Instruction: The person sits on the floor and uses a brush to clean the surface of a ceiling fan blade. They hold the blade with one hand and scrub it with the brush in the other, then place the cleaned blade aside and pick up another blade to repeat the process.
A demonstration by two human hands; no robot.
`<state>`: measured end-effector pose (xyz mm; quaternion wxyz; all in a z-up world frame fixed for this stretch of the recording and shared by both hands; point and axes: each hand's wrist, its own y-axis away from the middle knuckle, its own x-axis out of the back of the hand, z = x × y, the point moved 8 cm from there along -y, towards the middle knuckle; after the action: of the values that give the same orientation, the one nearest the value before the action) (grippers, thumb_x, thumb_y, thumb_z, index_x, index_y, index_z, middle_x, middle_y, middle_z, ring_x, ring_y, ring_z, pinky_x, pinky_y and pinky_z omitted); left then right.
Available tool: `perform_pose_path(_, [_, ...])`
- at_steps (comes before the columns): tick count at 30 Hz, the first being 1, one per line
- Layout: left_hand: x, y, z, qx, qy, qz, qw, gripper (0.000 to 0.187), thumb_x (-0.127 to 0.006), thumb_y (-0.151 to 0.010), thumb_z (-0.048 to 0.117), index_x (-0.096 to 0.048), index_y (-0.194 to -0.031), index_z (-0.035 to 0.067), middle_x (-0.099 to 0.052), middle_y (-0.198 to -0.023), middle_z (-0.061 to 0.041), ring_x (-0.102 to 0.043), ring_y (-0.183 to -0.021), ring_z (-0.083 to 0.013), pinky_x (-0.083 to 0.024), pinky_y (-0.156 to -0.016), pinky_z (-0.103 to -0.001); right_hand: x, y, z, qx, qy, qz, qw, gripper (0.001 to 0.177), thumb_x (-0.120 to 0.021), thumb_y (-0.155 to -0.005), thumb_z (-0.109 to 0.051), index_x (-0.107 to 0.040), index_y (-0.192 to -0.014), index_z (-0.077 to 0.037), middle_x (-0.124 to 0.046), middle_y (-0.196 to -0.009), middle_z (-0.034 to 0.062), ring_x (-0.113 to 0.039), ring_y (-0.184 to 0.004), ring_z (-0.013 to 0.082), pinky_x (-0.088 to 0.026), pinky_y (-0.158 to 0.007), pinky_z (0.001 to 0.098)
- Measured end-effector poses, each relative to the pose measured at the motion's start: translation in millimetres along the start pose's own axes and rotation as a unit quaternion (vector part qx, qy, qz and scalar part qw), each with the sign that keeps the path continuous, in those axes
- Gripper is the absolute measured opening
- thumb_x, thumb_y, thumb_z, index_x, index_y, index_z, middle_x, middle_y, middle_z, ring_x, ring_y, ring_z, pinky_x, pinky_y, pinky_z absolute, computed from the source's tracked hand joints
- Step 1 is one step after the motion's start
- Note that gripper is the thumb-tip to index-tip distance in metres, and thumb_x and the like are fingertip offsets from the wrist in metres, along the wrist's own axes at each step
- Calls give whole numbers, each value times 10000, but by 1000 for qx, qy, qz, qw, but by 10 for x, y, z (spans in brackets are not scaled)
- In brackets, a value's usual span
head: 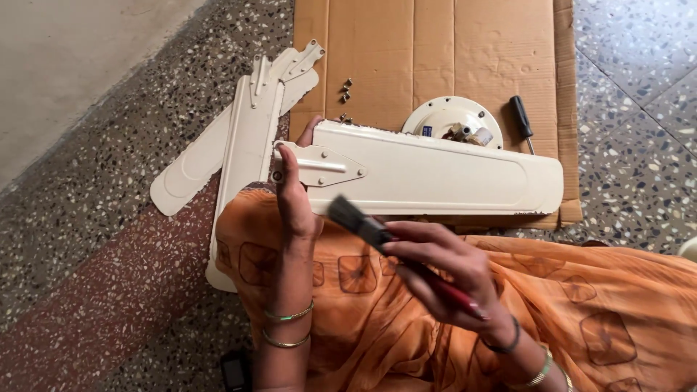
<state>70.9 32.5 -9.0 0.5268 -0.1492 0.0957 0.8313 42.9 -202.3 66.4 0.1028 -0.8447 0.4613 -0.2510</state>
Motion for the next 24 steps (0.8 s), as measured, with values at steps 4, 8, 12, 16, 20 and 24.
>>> perform_pose_path(4, [5,5,49,-16,-38,-6,999,759,-252,-1096,585,-514,-1514,8,-555,-1523,-153,-530,-1390,-234,-399,-1214,-363,-85,-154,-90,0,-15,-35,999,299,-723,-833,7,-727,-1125,-59,-722,-1249,146,-761,-1082,273,-629,-869,329])
perform_pose_path(8, [-20,5,12,-5,-7,-10,1000,757,-270,-1100,579,-495,-1526,-5,-547,-1529,-149,-522,-1398,-237,-394,-1224,-370,13,-96,116,-65,-14,-42,997,271,-719,-839,21,-745,-1093,-68,-745,-1221,126,-787,-976,229,-626,-765,301])
perform_pose_path(12, [-12,6,42,3,29,-20,999,756,-288,-1104,573,-476,-1537,-17,-538,-1534,-146,-514,-1407,-239,-389,-1234,-377,272,121,353,-82,6,-20,996,246,-699,-878,24,-755,-1100,-65,-743,-1226,119,-784,-981,206,-634,-801,292])
perform_pose_path(16, [-34,25,59,3,45,-35,998,758,-306,-1107,568,-457,-1548,-30,-530,-1540,-143,-507,-1415,-241,-384,-1243,-384,578,390,748,-108,27,-2,994,223,-707,-899,-15,-764,-1105,-82,-751,-1237,121,-768,-934,189,-641,-765,263])
perform_pose_path(20, [-31,25,71,-4,41,-34,999,751,-311,-1120,560,-474,-1544,-38,-553,-1507,-147,-520,-1393,-245,-397,-1235,-394,929,681,1045,-165,75,11,983,197,-690,-904,-31,-775,-1076,-76,-762,-1201,128,-768,-894,190,-638,-740,262])
perform_pose_path(24, [-36,32,83,-6,31,-36,999,742,-302,-1117,555,-465,-1548,-26,-550,-1513,-144,-515,-1408,-245,-392,-1253,-393,1192,827,1125,-173,95,22,980,192,-673,-928,-33,-766,-1094,-63,-751,-1197,129,-758,-1024,214,-629,-858,291])
